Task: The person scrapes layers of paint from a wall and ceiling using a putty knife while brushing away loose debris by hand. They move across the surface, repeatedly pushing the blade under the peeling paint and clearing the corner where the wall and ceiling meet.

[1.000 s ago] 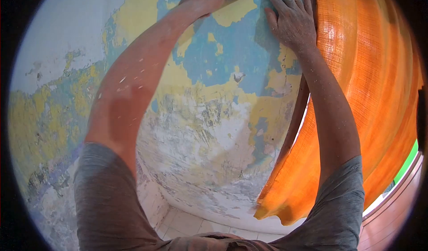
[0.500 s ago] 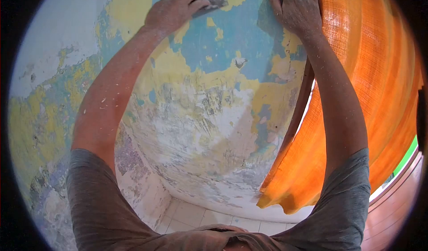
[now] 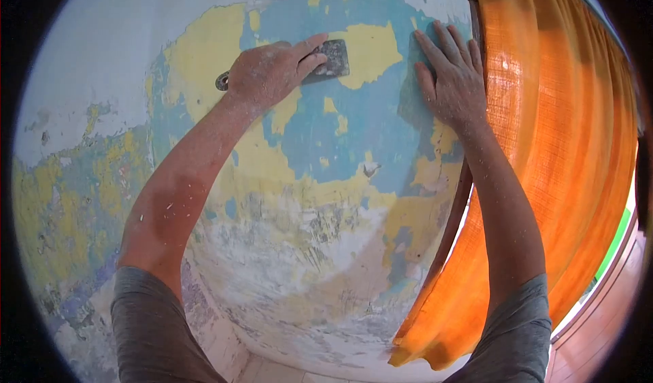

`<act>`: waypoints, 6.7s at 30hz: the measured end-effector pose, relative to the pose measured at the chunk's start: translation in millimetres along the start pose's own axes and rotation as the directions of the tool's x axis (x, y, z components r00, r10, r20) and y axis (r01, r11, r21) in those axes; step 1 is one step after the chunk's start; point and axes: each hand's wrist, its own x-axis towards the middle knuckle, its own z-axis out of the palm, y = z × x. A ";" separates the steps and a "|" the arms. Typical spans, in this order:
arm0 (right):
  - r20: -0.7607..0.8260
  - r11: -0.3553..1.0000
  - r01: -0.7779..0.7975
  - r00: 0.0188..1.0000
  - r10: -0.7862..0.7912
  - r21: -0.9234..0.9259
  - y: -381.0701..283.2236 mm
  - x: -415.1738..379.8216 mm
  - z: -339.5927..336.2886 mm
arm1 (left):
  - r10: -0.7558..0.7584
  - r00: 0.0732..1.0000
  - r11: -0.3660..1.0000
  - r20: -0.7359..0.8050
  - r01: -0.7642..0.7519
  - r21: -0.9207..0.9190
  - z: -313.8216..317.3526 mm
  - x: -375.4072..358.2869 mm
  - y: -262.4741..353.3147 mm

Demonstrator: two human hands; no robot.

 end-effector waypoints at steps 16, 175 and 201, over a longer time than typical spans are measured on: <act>0.012 1.000 -0.001 1.000 0.001 -0.001 1.4 -0.8 1.7 | 0.311 0.926 0.949 -0.216 -0.291 0.121 1.1 22.1 -3.7; 0.039 0.990 -0.133 0.990 0.132 0.035 -10.8 -22.4 -10.2 | 0.050 0.867 0.820 0.495 0.247 -0.516 -21.5 -65.2 55.3; 0.022 0.990 -0.127 0.992 0.126 0.057 -10.0 -22.0 -11.1 | 0.119 0.986 0.977 0.119 -0.095 -0.190 -18.2 20.5 42.2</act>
